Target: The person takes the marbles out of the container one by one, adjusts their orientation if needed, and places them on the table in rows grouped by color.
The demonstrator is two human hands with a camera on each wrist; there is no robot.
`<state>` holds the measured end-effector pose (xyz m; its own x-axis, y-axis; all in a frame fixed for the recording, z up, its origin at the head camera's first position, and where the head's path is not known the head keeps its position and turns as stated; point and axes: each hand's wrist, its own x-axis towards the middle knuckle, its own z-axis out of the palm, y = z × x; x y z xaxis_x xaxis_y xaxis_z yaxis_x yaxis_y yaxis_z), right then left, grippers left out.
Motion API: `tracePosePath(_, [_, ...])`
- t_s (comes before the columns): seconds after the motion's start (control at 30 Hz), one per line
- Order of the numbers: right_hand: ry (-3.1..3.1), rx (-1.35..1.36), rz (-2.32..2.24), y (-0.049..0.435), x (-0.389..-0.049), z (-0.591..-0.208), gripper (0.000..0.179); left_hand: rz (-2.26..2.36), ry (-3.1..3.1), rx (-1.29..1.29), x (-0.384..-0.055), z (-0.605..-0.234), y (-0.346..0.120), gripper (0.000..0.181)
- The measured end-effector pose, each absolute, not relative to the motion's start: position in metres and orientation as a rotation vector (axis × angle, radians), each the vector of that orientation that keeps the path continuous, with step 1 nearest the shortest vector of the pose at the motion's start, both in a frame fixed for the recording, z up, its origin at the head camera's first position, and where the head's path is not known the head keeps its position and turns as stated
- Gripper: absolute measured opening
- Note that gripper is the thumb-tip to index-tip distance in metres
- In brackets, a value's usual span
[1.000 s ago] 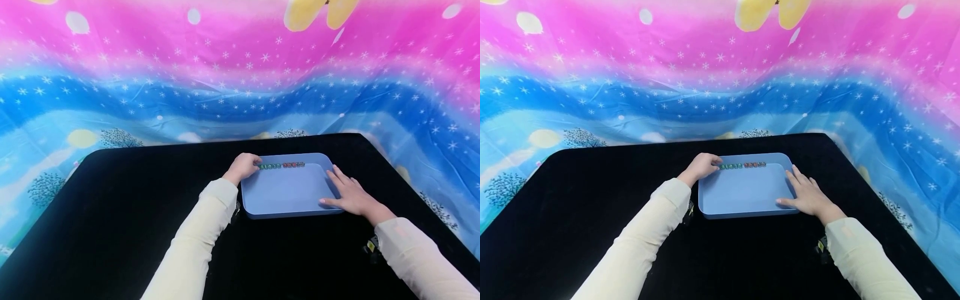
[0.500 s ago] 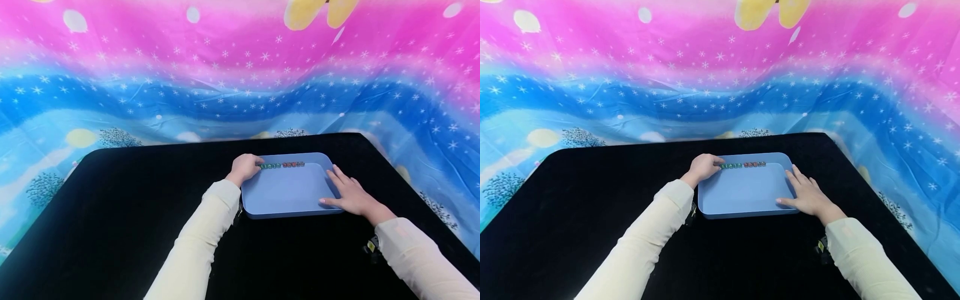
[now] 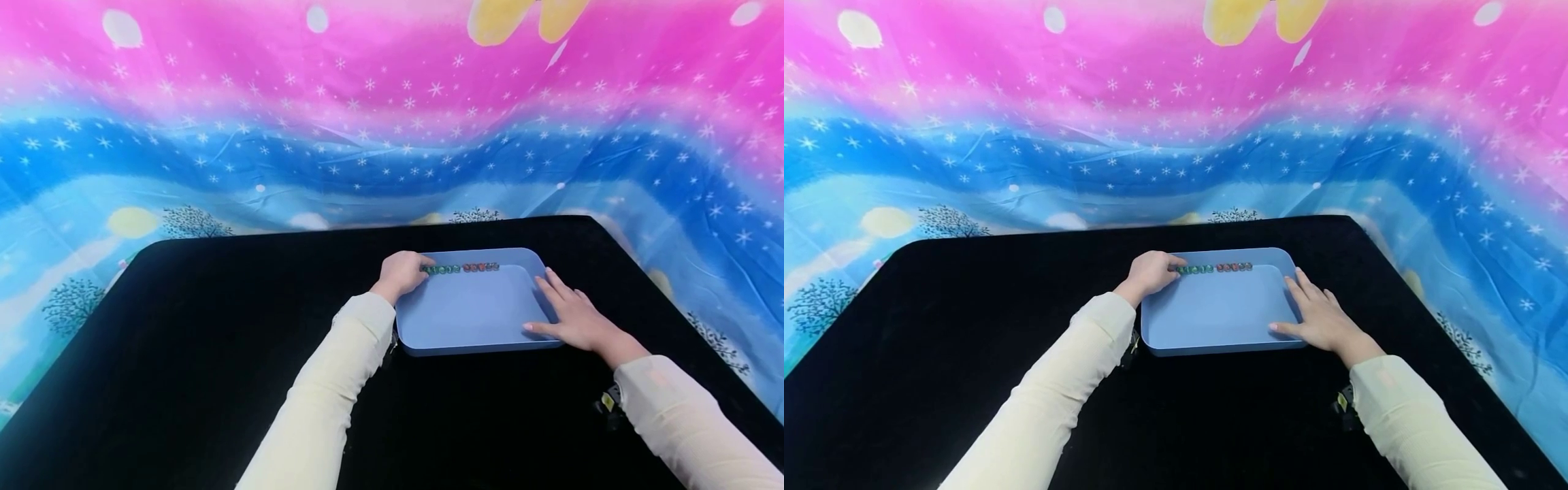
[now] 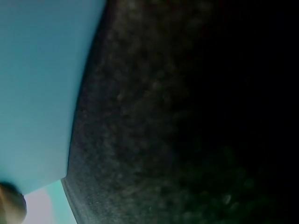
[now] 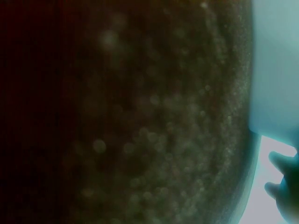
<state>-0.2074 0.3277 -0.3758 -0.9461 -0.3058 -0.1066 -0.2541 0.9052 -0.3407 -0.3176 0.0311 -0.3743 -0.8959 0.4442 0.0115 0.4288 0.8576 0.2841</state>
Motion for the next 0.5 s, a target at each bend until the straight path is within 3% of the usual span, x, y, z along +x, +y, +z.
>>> tracePosePath(0.5, [2.92, -0.435, -0.481, 0.3266, -0.2084, -0.3759, 0.092, 0.352, 3.027, 0.704, -0.3168, -0.3764, 0.031, 0.024])
